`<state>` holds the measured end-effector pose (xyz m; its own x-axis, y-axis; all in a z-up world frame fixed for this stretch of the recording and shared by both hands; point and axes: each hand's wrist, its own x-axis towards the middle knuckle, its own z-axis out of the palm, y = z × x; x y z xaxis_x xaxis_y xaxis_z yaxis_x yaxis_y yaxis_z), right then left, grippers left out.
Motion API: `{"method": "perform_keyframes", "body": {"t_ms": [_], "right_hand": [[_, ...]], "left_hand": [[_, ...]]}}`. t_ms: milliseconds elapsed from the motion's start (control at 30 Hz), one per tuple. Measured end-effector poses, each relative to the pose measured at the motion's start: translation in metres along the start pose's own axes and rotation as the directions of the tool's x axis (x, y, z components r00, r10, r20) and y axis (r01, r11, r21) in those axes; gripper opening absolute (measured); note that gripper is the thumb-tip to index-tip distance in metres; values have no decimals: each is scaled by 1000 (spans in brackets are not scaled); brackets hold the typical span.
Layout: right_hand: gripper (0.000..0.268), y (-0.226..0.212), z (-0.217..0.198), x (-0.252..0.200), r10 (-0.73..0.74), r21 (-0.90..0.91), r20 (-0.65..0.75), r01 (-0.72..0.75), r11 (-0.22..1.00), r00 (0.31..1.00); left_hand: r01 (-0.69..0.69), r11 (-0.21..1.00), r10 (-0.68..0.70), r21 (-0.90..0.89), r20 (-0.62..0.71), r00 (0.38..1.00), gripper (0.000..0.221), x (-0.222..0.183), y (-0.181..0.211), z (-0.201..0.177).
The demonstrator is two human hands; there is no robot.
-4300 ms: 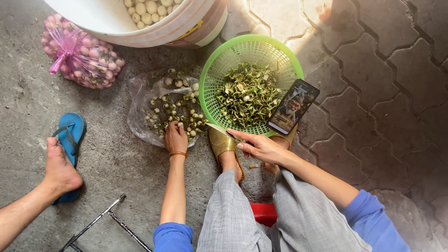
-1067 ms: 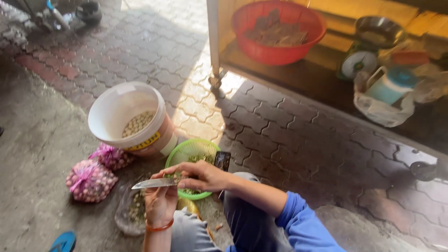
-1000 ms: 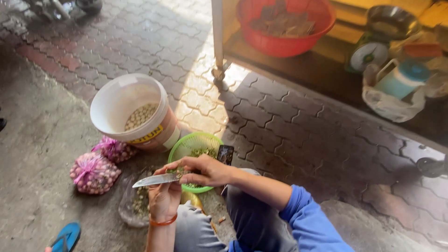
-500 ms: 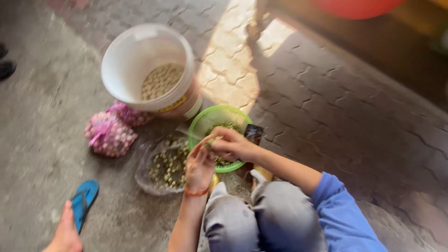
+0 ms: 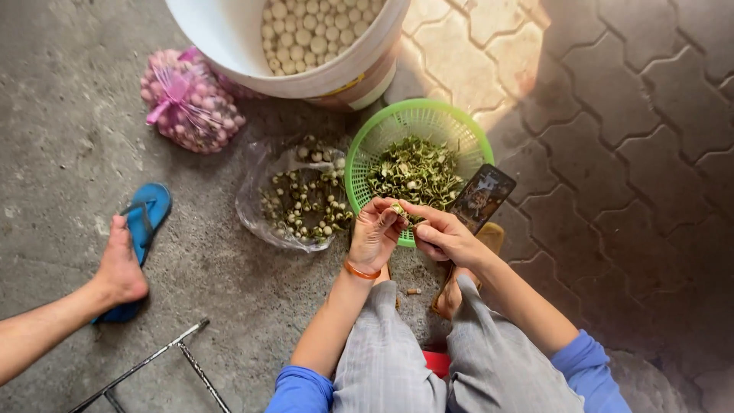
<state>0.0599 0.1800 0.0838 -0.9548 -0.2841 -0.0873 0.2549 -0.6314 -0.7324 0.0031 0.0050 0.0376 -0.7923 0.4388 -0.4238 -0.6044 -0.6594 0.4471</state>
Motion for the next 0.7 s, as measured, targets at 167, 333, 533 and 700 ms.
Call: {"method": "perform_keyframes", "body": {"t_ms": [167,333,533,700], "right_hand": [[44,33,-25,2,57,138,-146,-36,990,988],[58,6,-2,11,138,117,-221,-114,987,965],[55,28,3,3,136,110,-145,-121,987,980],[45,42,0,-1,184,129,-170,-164,978,968]], "left_hand": [[-21,995,28,95,-64,998,25,-3,-5,-13],[6,995,8,103,-132,991,27,1,3,-12],[72,992,-60,101,-119,991,22,-8,-6,-24],[50,983,-24,178,-145,989,19,-21,-6,-44]]}}
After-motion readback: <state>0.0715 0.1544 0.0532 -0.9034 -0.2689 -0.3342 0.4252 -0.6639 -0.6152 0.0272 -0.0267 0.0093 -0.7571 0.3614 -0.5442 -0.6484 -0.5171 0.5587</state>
